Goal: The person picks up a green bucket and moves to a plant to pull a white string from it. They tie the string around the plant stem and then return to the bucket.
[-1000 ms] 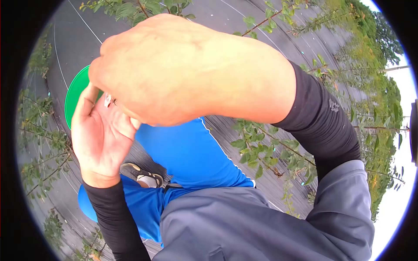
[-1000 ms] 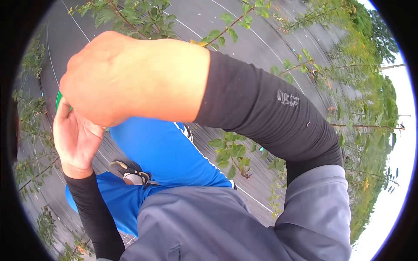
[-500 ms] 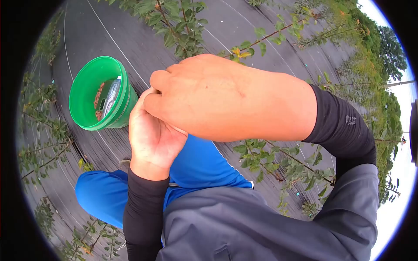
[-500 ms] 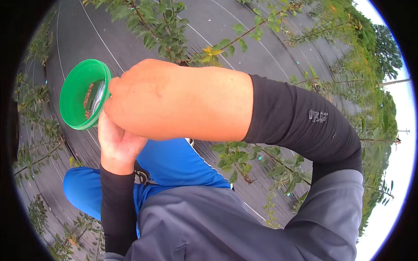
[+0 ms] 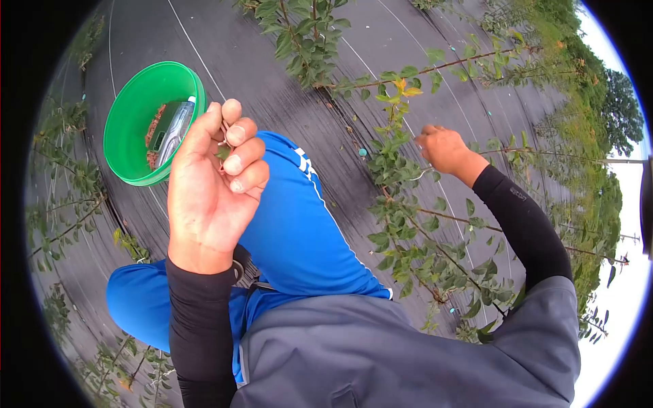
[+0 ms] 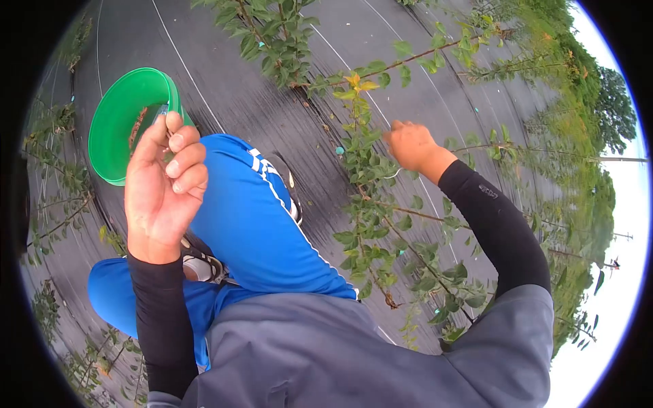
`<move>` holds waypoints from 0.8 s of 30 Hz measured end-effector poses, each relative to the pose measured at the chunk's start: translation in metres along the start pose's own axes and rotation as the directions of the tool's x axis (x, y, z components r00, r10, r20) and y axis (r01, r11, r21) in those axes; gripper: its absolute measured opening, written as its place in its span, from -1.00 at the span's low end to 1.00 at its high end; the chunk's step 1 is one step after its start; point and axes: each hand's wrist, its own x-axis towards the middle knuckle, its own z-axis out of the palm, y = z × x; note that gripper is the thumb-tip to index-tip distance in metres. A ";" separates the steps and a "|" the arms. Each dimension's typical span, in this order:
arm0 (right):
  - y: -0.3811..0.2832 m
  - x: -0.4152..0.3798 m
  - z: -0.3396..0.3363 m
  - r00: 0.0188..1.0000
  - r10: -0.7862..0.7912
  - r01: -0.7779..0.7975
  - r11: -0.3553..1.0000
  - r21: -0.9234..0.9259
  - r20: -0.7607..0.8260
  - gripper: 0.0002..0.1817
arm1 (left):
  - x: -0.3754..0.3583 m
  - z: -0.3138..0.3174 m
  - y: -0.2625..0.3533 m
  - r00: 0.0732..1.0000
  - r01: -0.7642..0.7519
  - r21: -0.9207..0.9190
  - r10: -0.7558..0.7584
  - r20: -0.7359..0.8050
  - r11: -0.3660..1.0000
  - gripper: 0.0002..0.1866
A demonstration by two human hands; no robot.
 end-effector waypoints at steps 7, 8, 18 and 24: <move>0.011 -0.005 0.143 0.903 0.147 -0.083 0.982 -0.172 0.403 -0.77 | -0.018 -0.026 0.056 0.989 -0.145 0.058 0.147 -0.025 0.988 -0.80; 0.011 -0.009 0.151 0.872 0.212 -0.180 0.977 -0.113 0.442 -0.77 | -0.019 -0.030 0.059 0.984 -0.162 0.082 0.167 -0.057 0.983 -0.82; 0.000 -0.024 0.180 0.801 0.386 -0.386 0.917 -0.100 0.457 -0.78 | 0.000 -0.069 0.061 0.974 -0.125 0.035 0.130 -0.186 0.992 -0.82; 0.010 0.028 0.148 0.779 0.406 -0.356 0.914 -0.196 0.478 -0.78 | 0.010 -0.072 0.066 0.966 -0.111 0.092 0.130 -0.223 0.990 -0.82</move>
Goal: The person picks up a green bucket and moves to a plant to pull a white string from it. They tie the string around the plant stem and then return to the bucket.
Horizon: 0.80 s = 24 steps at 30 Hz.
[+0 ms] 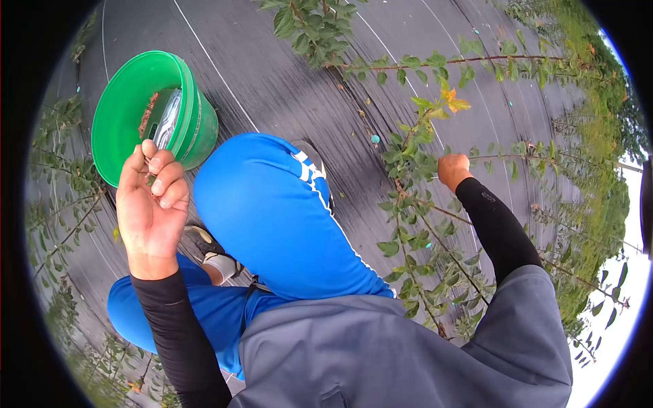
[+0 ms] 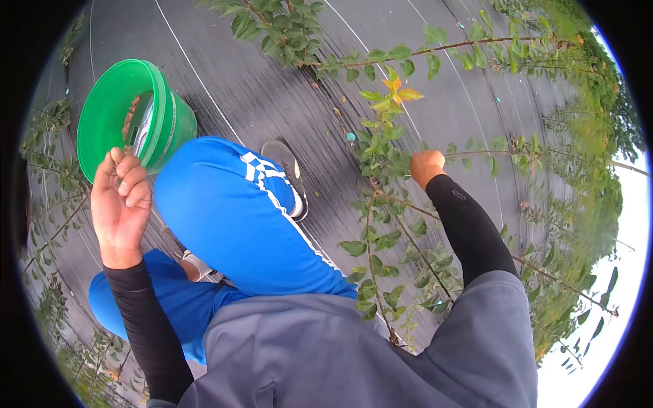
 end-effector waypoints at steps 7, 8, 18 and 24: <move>0.014 0.091 -0.024 0.994 0.102 -0.102 0.995 -0.005 -0.043 -0.79 | 0.005 0.001 -0.005 0.999 0.002 0.054 0.000 -0.039 0.999 -0.80; 0.018 0.107 -0.014 0.995 0.087 -0.087 0.996 -0.015 -0.043 -0.79 | 0.004 -0.001 -0.003 0.998 -0.004 0.050 0.007 -0.055 0.999 -0.80; -0.049 0.161 -0.084 0.845 -0.423 0.414 0.905 -0.101 -0.328 -0.82 | 0.015 -0.035 0.039 0.995 -0.040 0.136 0.051 -0.082 0.990 -0.80; -0.102 0.187 -0.111 0.584 -0.577 0.584 0.787 -0.198 -0.571 -0.87 | 0.032 -0.035 0.055 0.997 -0.018 0.202 0.034 -0.073 0.979 -0.81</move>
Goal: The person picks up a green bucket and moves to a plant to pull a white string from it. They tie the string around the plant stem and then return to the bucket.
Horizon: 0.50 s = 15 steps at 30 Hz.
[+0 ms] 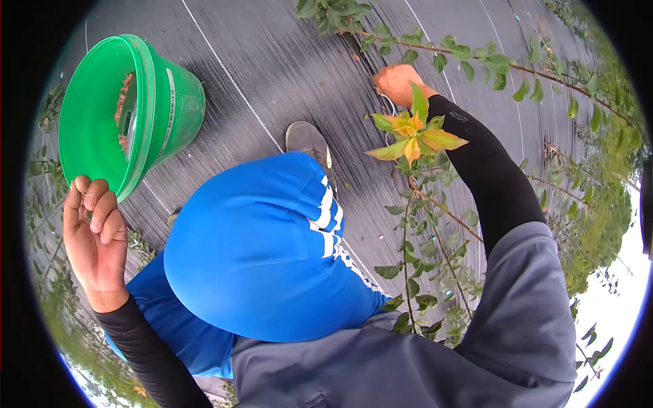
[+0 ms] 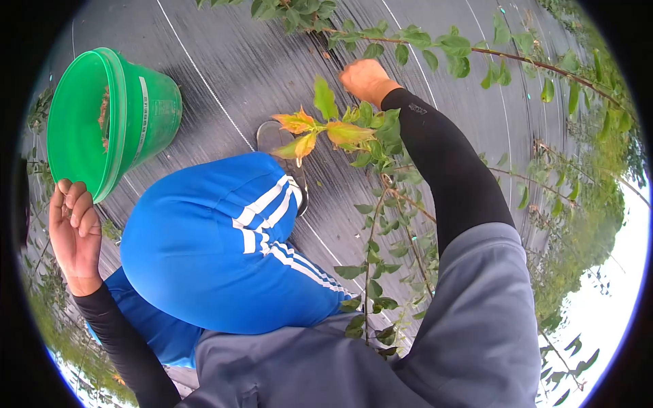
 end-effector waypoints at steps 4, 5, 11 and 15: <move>0.052 -0.030 0.020 0.936 0.348 -0.346 0.890 -0.298 -0.046 -0.84 | 0.007 -0.007 0.009 1.000 -0.001 0.052 0.002 -0.012 0.999 -0.83; 0.104 -0.043 0.055 0.823 0.563 -0.561 0.826 0.051 -0.070 -0.84 | 0.007 -0.007 0.010 1.000 0.000 0.065 0.002 -0.030 0.998 -0.83; 0.175 -0.241 -0.020 0.404 0.870 -0.786 0.488 -0.380 0.283 -0.68 | 0.007 -0.017 0.017 1.000 -0.005 0.126 0.009 -0.026 0.992 -0.82; 0.153 -0.320 -0.021 0.234 0.919 -0.818 0.363 -0.447 0.318 -0.68 | 0.008 -0.021 0.031 1.000 -0.005 0.162 0.009 -0.026 0.987 -0.83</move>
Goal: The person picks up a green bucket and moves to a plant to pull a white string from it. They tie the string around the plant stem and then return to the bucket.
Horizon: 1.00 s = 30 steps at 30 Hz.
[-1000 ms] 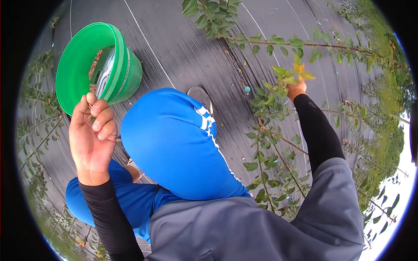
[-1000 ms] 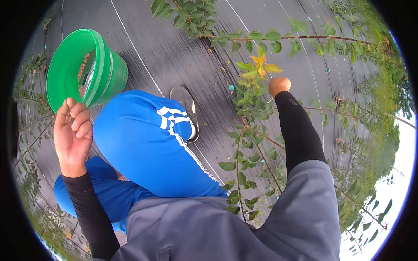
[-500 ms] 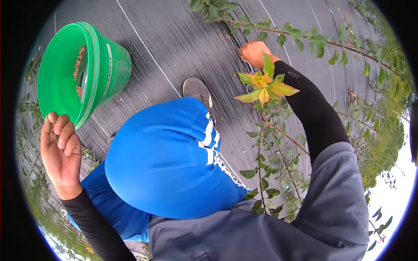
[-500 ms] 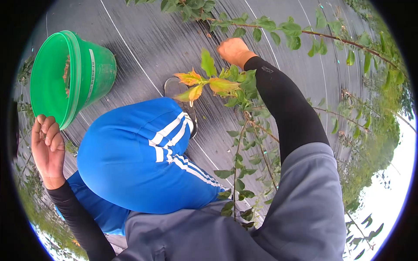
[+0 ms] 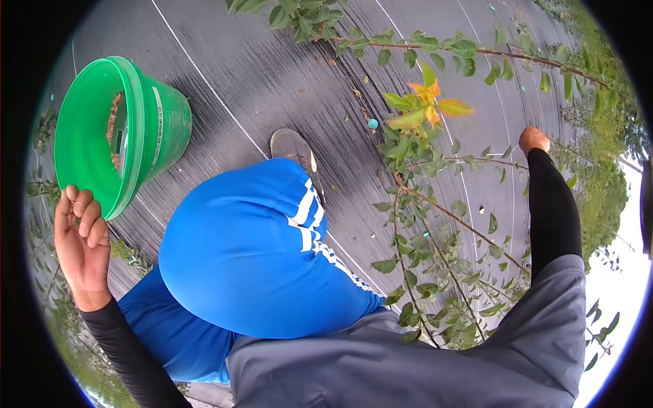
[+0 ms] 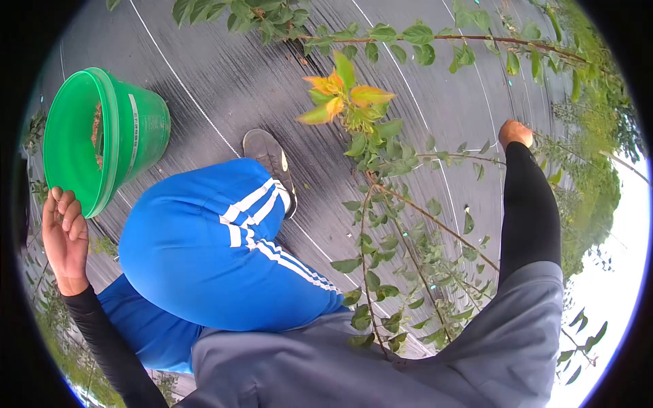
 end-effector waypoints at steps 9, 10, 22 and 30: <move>0.044 -0.062 -0.056 1.000 -0.006 -0.001 0.939 0.343 0.021 -0.57 | -0.015 0.034 0.007 0.968 -0.117 -0.035 0.122 0.221 0.993 -0.83; 0.049 -0.062 -0.086 0.999 0.021 -0.011 0.954 0.298 -0.031 -0.57 | -0.009 0.029 0.013 0.969 -0.094 -0.072 0.108 0.221 0.993 -0.83; 0.173 -0.373 -0.320 0.590 -0.431 0.807 0.337 0.484 -0.683 -0.65 | 0.010 0.082 -0.006 0.944 -0.006 -0.192 0.069 0.324 0.981 -0.84; 0.261 -0.480 -0.048 0.277 0.062 0.417 -0.907 0.062 -0.959 -0.74 | 0.036 0.042 -0.037 0.993 0.045 -0.180 -0.023 0.120 0.983 -0.84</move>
